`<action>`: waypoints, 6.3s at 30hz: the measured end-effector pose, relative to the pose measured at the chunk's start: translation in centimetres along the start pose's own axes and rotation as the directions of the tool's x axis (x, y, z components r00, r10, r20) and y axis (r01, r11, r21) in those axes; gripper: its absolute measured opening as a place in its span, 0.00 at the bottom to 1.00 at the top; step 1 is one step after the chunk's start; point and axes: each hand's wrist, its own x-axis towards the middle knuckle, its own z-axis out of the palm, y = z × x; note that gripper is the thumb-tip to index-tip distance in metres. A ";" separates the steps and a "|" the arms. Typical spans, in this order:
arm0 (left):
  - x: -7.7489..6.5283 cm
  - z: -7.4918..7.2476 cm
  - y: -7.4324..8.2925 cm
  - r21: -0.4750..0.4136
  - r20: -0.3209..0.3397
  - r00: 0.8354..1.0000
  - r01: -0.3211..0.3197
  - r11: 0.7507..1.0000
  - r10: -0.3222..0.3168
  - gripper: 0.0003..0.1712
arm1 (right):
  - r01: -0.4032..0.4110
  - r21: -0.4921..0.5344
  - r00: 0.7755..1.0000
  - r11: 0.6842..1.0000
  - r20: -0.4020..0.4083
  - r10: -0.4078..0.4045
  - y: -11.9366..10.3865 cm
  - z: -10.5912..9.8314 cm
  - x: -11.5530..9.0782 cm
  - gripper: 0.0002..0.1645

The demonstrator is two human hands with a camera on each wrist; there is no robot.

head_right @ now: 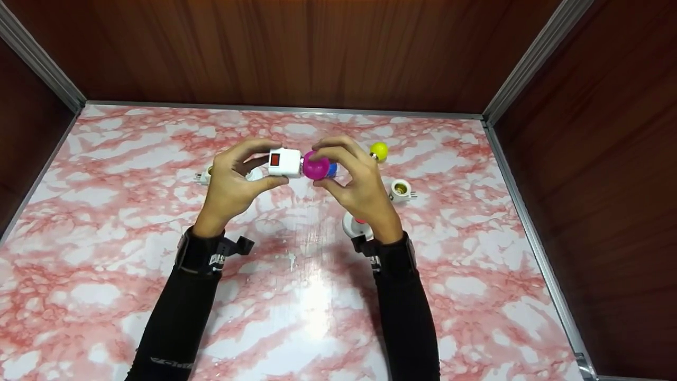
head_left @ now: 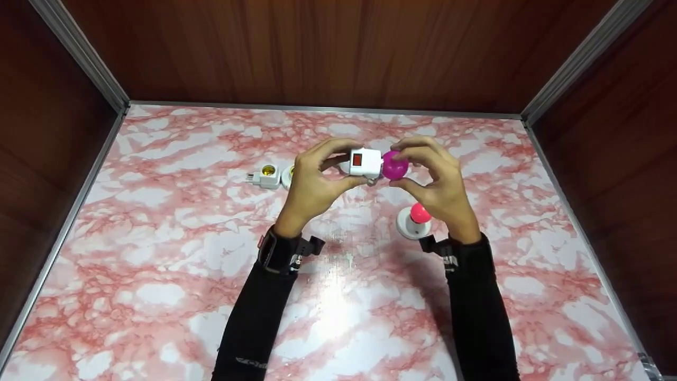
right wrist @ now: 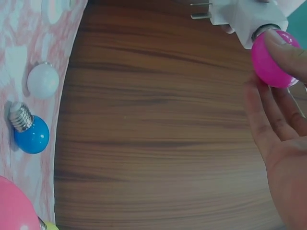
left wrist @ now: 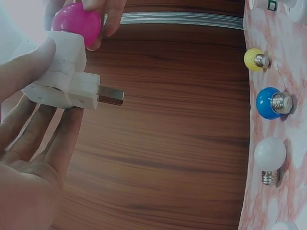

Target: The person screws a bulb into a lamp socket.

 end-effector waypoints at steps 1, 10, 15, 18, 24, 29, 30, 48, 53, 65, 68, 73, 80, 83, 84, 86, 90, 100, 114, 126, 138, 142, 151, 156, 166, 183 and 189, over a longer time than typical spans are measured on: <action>0.0 0.0 0.0 0.000 0.000 1.000 -0.002 1.000 0.002 0.31 | -0.004 -0.004 1.000 1.000 0.000 0.004 0.0 0.0 0.0 0.24; 0.0 0.0 -0.1 0.013 0.000 1.000 -0.015 1.000 0.015 0.30 | -0.004 -0.014 1.000 1.000 0.004 0.004 0.0 -0.2 0.1 0.26; 0.0 0.0 -0.1 0.010 -0.002 1.000 -0.018 1.000 0.018 0.30 | -0.013 -0.014 1.000 1.000 0.009 0.013 0.0 -0.2 0.1 0.26; 0.0 0.0 -0.2 0.011 -0.004 1.000 -0.021 1.000 0.021 0.30 | -0.019 -0.013 1.000 1.000 0.012 0.019 0.0 -0.2 0.1 0.26; -0.1 0.0 -0.3 0.014 -0.006 1.000 -0.024 1.000 0.024 0.29 | -0.027 -0.006 1.000 1.000 0.016 0.027 0.0 -0.2 0.1 0.27; -0.1 0.1 -0.2 0.008 -0.007 1.000 -0.015 1.000 0.015 0.28 | -0.036 0.001 0.999 0.999 0.016 0.036 -0.1 -0.2 0.1 0.27; -0.1 0.1 -0.2 0.005 -0.007 1.000 -0.014 1.000 0.014 0.28 | -0.037 0.000 0.999 0.999 0.016 0.037 -0.1 -0.1 0.1 0.27; -0.1 0.1 -0.3 0.016 -0.004 1.000 -0.011 1.000 0.011 0.28 | -0.062 -0.026 0.998 0.998 0.020 0.063 0.1 -0.2 0.0 0.30; -0.1 0.0 -0.2 0.030 -0.010 1.000 -0.017 0.999 0.018 0.29 | -0.052 -0.017 0.998 0.998 0.029 0.053 0.1 -0.3 0.0 0.30; 0.0 0.2 -0.1 0.037 -0.015 0.999 -0.046 0.998 0.046 0.29 | -0.026 -0.078 0.999 0.997 0.040 0.029 0.0 -0.5 0.0 0.34; 0.0 0.3 -0.1 0.040 -0.012 0.999 -0.044 0.998 0.045 0.28 | -0.039 -0.091 0.999 0.995 0.034 0.042 0.0 -0.5 0.0 0.30; 0.0 0.4 -0.3 0.034 -0.001 0.999 -0.038 0.999 0.038 0.28 | -0.043 -0.110 0.999 0.993 0.023 0.046 0.1 -0.6 0.0 0.29; -0.2 0.3 -0.3 0.014 -0.010 1.000 -0.007 1.000 0.008 0.30 | -0.042 -0.095 0.999 0.995 0.025 0.045 0.3 -0.6 0.0 0.32; -0.1 0.3 -0.3 -0.006 -0.028 1.000 -0.004 1.000 0.004 0.30 | -0.073 -0.065 0.997 0.995 0.014 0.074 0.3 -0.6 0.0 0.34; -0.1 0.4 -0.2 -0.013 -0.034 0.999 -0.006 1.000 0.006 0.30 | -0.091 -0.050 0.996 0.995 0.010 0.092 0.3 -0.6 -0.1 0.33; -0.1 0.4 -0.2 -0.016 -0.044 0.999 -0.015 1.000 0.015 0.30 | -0.129 -0.020 0.992 0.991 0.001 0.129 0.3 -0.6 -0.1 0.32; 0.0 0.5 -0.2 -0.026 -0.050 0.998 -0.032 0.999 0.031 0.30 | -0.188 0.034 0.982 0.982 -0.011 0.189 0.2 -0.5 -0.3 0.25; 0.0 0.6 -0.1 -0.045 -0.043 0.999 -0.008 0.999 0.006 0.33 | -0.197 0.056 0.980 0.979 -0.028 0.199 0.1 -0.3 -0.3 0.21; -0.1 0.5 -0.8 0.124 0.082 0.990 0.104 0.987 -0.114 0.31 | -0.246 0.049 0.966 0.968 -0.074 0.249 -0.1 -1.0 0.1 0.21; -0.3 0.4 -2.4 -0.022 0.206 0.908 0.378 0.926 -0.366 0.24 | -0.421 0.197 0.907 0.885 0.076 0.415 0.9 -1.7 -0.2 0.23; -0.4 1.9 -2.6 0.052 0.204 0.947 0.241 0.969 -0.247 0.29 | -0.400 0.171 0.908 0.901 -0.061 0.415 0.8 -1.3 -0.2 0.20; -0.7 2.5 -2.9 0.206 0.198 0.960 0.155 0.966 -0.196 0.28 | -0.405 0.154 0.907 0.901 -0.058 0.417 0.9 -1.4 -0.5 0.22; -2.0 3.9 -3.5 0.513 0.338 0.901 0.067 0.856 -0.273 0.31 | -0.387 -0.066 0.918 0.920 0.065 0.391 1.5 -1.6 -2.8 0.26; -3.2 4.7 -4.7 0.624 0.394 0.852 0.026 0.781 -0.343 0.25 | -0.376 -0.196 0.903 0.906 0.143 0.405 2.3 -1.4 -4.2 0.25; -5.8 6.5 -6.7 0.833 0.447 0.773 -0.175 0.525 -0.450 0.28 | -0.261 -0.393 0.889 0.882 0.257 0.378 3.7 -0.4 -5.7 0.20; -6.7 9.2 -6.4 0.921 0.354 0.772 -0.189 0.342 -0.527 0.27 | -0.308 -0.374 0.827 0.875 0.350 0.440 4.7 -1.0 -7.1 0.22; -7.1 9.8 -6.5 0.931 0.348 0.817 -0.245 0.271 -0.459 0.20 | -0.301 -0.382 0.829 0.874 0.348 0.437 4.4 -1.1 -7.0 0.22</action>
